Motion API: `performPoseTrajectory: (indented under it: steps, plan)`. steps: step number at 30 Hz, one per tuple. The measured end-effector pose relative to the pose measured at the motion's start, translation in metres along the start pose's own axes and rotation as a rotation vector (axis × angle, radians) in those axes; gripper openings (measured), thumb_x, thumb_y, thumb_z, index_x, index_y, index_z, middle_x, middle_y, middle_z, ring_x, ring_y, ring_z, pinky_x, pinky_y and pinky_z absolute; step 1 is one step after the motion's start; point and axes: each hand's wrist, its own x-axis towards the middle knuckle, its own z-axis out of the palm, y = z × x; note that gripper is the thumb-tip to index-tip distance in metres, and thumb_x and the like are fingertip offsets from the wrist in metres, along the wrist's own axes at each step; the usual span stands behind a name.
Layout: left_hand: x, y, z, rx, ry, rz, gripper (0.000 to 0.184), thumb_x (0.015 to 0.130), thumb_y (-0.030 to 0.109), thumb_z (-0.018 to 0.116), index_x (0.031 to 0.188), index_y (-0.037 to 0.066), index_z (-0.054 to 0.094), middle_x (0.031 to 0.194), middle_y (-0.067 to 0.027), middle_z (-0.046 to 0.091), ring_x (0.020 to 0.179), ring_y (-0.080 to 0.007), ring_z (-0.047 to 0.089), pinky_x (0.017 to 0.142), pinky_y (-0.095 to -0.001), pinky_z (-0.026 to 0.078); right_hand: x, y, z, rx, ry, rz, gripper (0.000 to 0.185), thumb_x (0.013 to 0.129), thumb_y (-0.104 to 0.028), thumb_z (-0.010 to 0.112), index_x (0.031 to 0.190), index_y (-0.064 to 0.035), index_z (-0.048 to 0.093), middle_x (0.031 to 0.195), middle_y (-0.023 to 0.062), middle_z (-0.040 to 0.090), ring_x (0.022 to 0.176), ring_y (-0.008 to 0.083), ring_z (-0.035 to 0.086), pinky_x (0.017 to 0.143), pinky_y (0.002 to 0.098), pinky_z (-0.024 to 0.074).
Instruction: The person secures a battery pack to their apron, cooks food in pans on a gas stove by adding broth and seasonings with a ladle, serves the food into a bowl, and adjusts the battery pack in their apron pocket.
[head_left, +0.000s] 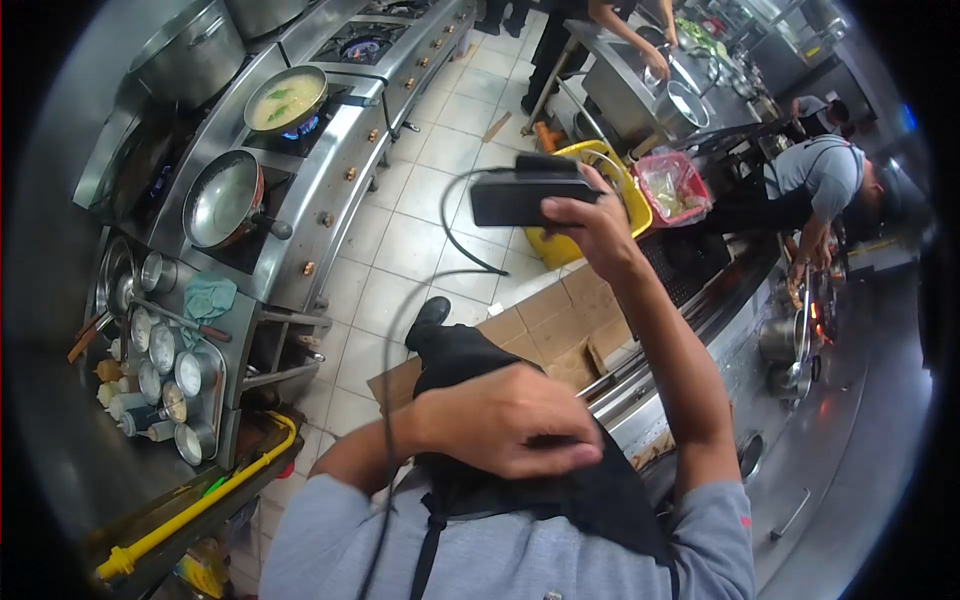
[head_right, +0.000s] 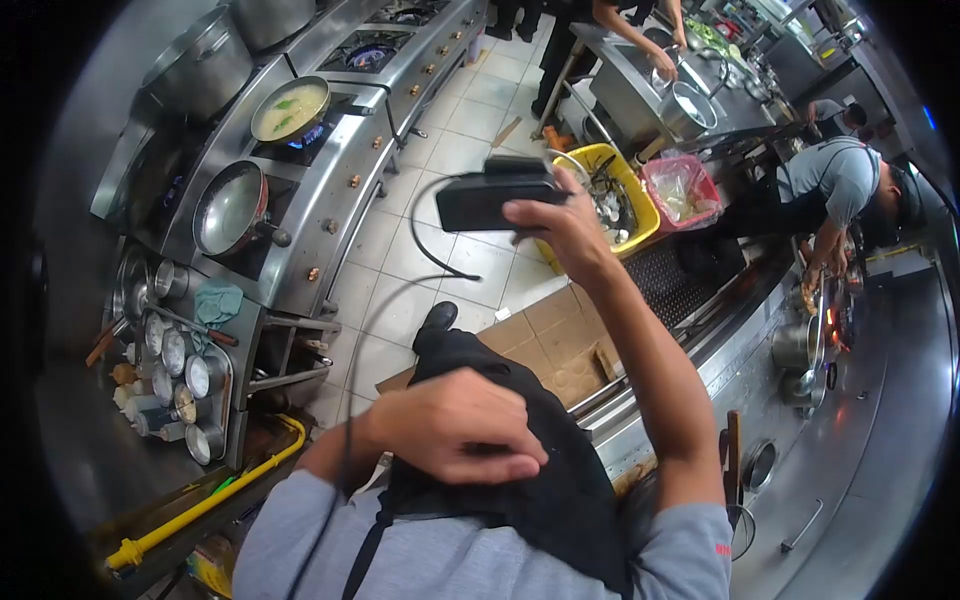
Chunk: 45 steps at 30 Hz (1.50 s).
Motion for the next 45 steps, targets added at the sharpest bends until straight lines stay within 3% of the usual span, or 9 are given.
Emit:
performPoseTrajectory:
  steps: [9,11,15,17,26,28,32,39,45]
  plan:
    - [0.276,0.154,-0.144,0.014,0.882,1.657,0.020,0.097,0.012,0.063,0.081,0.000,0.069,0.070,-0.0041,0.064,0.059,-0.0071,0.052,0.054,-0.0220,0.040,0.035,0.069,0.006,-0.244,-0.137,-0.065,0.058,0.092,-0.015,0.070,0.144,-0.0023,0.047,0.115,0.0097,0.066,0.105,0.0199,0.066,0.084,0.0337,0.0560]
    - [0.294,0.199,-0.153,0.650,1.349,1.442,0.021,0.093,0.013,0.063,0.074,0.004,0.067,0.067,-0.0036,0.063,0.058,-0.0103,0.055,0.052,-0.0259,0.041,0.023,0.087,0.004,-0.278,-0.152,-0.070,0.050,0.095,-0.017,0.067,0.141,-0.0040,0.051,0.114,0.0081,0.067,0.105,0.0186,0.066,0.087,0.0325,0.0555]
    - [0.383,0.256,-0.229,0.859,0.970,1.274,0.019,0.089,-0.004,0.059,0.073,0.006,0.058,0.070,-0.0018,0.058,0.059,-0.0102,0.049,0.051,-0.0243,0.042,-0.002,0.100,0.017,0.245,-0.319,0.184,0.043,0.082,-0.011,0.081,0.116,-0.0047,0.056,0.099,0.0074,0.066,0.089,0.0188,0.067,0.069,0.0359,0.0574]
    - [0.398,0.232,-0.277,1.611,0.604,0.545,0.031,0.099,0.026,0.060,0.123,0.007,0.065,0.091,-0.0087,0.065,0.078,-0.0200,0.065,0.072,-0.0382,0.055,-0.011,0.115,0.011,0.140,-0.442,0.197,0.062,0.085,-0.012,0.078,0.138,-0.0003,0.048,0.114,0.0079,0.065,0.094,0.0173,0.066,0.079,0.0364,0.0544]
    - [-0.014,-0.231,-0.216,0.409,-0.279,-1.256,0.032,0.094,0.025,0.070,0.118,0.003,0.065,0.095,-0.0092,0.068,0.085,-0.0169,0.066,0.077,-0.0401,0.057,-0.092,0.095,-0.053,0.442,-0.024,0.156,0.106,0.069,-0.009,0.091,0.155,0.0036,0.031,0.147,0.0134,0.047,0.127,0.0228,0.054,0.100,0.0340,0.0522]
    - [-0.128,-0.272,-0.154,-0.173,-0.660,-1.353,0.043,0.095,0.035,0.074,0.126,0.008,0.062,0.105,-0.0012,0.066,0.089,-0.0100,0.060,0.075,-0.0323,0.050,-0.114,0.116,-0.056,0.394,0.221,0.020,0.109,0.066,-0.006,0.093,0.155,0.0045,0.032,0.141,0.0128,0.052,0.122,0.0235,0.056,0.094,0.0317,0.0552]
    - [-0.146,-0.220,-0.137,-0.355,-0.172,-1.285,0.038,0.096,0.016,0.073,0.128,0.010,0.054,0.109,-0.0026,0.068,0.100,-0.0128,0.063,0.086,-0.0292,0.052,-0.145,0.100,-0.036,0.652,0.391,-0.072,0.086,0.060,-0.011,0.086,0.139,0.0007,0.052,0.122,0.0085,0.065,0.113,0.0232,0.062,0.106,0.0348,0.0458]
    - [-0.104,-0.228,-0.119,0.495,-0.433,-0.459,0.035,0.078,0.004,0.071,0.112,0.002,0.060,0.109,-0.0170,0.061,0.085,-0.0319,0.067,0.077,-0.0385,0.055,-0.207,0.146,-0.064,0.751,0.687,0.098,0.060,0.069,-0.014,0.075,0.126,-0.0005,0.060,0.108,0.0112,0.071,0.088,0.0248,0.072,0.069,0.0344,0.0603]
    - [0.013,-0.275,-0.068,0.432,-0.357,-0.763,0.030,0.073,0.003,0.071,0.100,0.003,0.058,0.104,-0.0151,0.061,0.084,-0.0308,0.065,0.076,-0.0388,0.053,-0.191,0.115,-0.094,0.688,0.508,0.159,0.057,0.072,-0.016,0.078,0.125,-0.0017,0.061,0.102,0.0090,0.070,0.085,0.0205,0.070,0.066,0.0340,0.0576]
